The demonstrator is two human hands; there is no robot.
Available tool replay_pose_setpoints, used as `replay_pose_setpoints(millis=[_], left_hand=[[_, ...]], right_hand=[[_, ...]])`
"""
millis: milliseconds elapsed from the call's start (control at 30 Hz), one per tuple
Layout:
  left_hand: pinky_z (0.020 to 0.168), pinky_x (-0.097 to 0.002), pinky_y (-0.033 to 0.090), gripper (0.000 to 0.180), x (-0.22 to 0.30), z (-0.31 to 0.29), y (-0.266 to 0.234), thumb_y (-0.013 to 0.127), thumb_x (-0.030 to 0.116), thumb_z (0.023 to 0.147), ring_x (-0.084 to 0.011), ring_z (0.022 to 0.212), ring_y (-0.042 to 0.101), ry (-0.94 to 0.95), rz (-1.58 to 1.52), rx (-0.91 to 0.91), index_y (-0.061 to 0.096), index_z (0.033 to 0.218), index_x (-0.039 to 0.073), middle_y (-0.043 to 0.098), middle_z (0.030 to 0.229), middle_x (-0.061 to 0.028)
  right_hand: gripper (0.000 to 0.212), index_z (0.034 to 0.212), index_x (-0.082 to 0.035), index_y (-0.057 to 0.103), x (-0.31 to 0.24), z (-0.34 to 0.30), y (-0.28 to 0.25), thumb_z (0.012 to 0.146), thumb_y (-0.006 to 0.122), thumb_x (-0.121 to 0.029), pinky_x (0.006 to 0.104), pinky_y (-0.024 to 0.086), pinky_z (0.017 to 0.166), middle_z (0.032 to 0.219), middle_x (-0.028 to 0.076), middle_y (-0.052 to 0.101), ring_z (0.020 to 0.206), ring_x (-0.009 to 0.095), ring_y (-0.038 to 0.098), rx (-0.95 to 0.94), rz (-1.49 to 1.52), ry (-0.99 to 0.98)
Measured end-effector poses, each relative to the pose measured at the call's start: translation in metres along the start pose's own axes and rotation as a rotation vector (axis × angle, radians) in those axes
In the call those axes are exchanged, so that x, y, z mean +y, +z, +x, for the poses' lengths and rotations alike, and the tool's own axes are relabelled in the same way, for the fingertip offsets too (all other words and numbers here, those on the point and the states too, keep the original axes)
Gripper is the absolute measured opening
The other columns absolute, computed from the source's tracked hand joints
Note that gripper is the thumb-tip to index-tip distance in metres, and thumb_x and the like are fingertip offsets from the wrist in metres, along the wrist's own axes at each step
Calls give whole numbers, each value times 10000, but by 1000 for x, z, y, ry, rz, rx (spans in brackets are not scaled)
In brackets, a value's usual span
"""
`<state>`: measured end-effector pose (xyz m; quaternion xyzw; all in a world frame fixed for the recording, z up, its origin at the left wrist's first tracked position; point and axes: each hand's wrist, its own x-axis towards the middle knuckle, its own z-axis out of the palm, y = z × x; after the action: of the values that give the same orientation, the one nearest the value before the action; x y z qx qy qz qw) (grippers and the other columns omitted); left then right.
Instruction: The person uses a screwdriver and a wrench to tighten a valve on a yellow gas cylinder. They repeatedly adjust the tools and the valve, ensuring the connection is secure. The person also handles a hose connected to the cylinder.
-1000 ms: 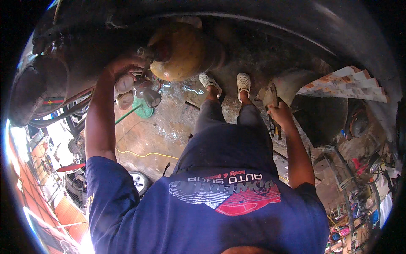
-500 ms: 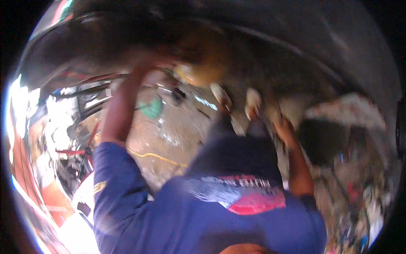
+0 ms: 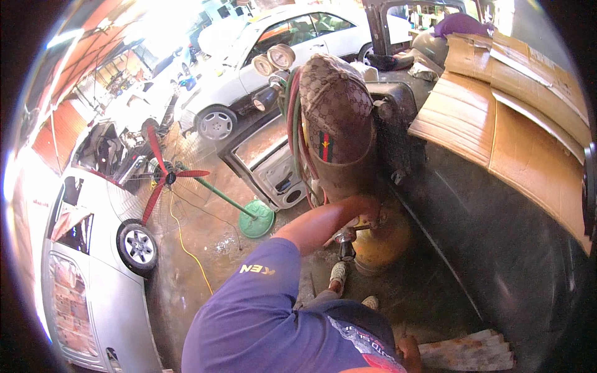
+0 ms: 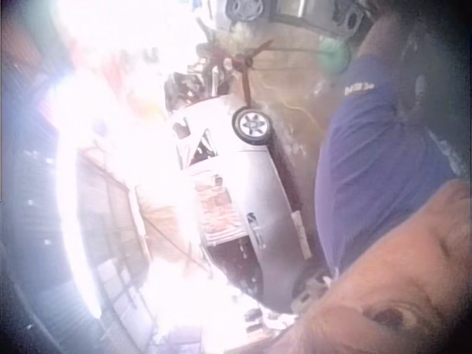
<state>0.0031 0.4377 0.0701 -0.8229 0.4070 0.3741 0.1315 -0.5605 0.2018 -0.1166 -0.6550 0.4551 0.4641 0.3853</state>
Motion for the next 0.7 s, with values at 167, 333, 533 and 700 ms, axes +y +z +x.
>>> replay_pose_setpoints(millis=[167,333,533,700], left_hand=[[806,-521,610,324,-18,-30,-4,789,335,850,-340,959,767,-27,59,151,815,1058,88,795,976,-167],[763,-528,614,266,31,-139,-32,751,326,876,-368,954,770,-121,-30,551,809,969,84,776,922,-213],[833,-555,584,428,109,-224,4,714,467,945,-411,883,742,59,-455,533,766,1080,65,765,941,-193],[1066,-476,515,684,161,-199,79,777,500,940,-411,1276,637,295,-811,747,594,1412,39,675,1337,-261]], right_hand=[[251,710,-64,654,22,7,-14,895,657,-233,479,485,613,739,108,668,686,315,656,-32,-465,-714],[217,943,-65,715,2,-29,-20,874,690,-270,468,539,729,951,120,742,819,305,692,-67,-128,-774],[572,1296,0,651,-86,-75,-47,781,790,-204,432,553,952,1206,152,739,1115,282,697,-170,113,-440],[571,1362,3,617,-202,-197,-70,813,751,-81,406,569,963,1189,159,746,1040,265,741,-273,-23,-876]])
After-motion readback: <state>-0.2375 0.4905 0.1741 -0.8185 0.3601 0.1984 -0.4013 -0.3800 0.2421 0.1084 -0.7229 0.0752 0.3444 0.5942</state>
